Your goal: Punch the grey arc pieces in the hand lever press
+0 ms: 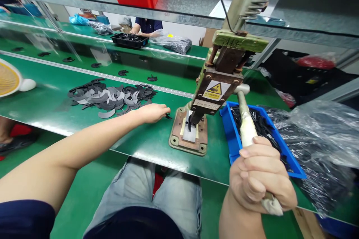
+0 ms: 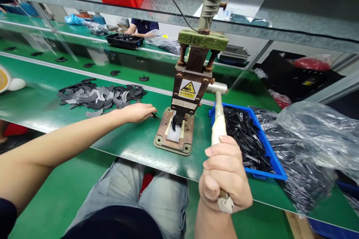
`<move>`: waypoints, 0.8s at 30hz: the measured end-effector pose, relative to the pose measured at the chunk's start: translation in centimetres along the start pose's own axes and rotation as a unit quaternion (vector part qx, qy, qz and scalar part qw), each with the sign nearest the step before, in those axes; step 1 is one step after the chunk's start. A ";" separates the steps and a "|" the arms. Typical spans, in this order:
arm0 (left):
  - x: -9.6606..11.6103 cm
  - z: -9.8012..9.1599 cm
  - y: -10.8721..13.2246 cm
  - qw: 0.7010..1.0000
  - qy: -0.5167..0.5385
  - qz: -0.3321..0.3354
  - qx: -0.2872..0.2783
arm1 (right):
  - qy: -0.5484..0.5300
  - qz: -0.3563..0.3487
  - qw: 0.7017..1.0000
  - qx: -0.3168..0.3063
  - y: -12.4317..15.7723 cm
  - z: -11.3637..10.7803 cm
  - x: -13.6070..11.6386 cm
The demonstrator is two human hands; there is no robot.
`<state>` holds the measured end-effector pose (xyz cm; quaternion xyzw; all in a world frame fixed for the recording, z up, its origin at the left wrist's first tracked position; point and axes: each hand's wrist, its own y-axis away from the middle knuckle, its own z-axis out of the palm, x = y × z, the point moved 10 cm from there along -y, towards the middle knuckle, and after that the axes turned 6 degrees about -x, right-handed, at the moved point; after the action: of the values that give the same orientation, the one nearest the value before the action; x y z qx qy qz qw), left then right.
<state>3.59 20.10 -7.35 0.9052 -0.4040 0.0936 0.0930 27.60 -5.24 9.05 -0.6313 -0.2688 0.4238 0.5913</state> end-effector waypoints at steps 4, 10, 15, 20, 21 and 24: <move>1.2 0.6 -0.2 0.982 0.174 -0.039 0.069 | -0.006 -0.007 1.000 -0.005 -0.1 0.0 -0.1; -0.8 3.2 0.2 0.914 0.375 -0.143 0.066 | -0.008 -0.007 1.000 -0.002 -0.3 0.2 -0.1; 0.9 1.9 -0.3 0.856 0.503 -0.102 0.069 | -0.001 -0.032 0.999 0.018 -0.2 0.1 -0.3; 3.9 2.1 -2.1 0.824 0.557 -0.092 0.038 | 0.000 -0.031 0.999 0.014 -0.3 0.2 -0.1; 4.1 2.2 -2.4 0.827 0.552 -0.098 0.037 | -0.001 -0.031 0.999 0.013 -0.3 0.2 -0.1; 4.1 2.2 -2.9 0.842 0.526 -0.113 0.049 | 0.000 -0.036 0.999 0.008 -0.4 0.3 -0.2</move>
<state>8.67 18.55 -8.70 0.7629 -0.1847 0.5638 0.2571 27.31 -5.19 9.54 -0.6167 -0.2877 0.4043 0.6111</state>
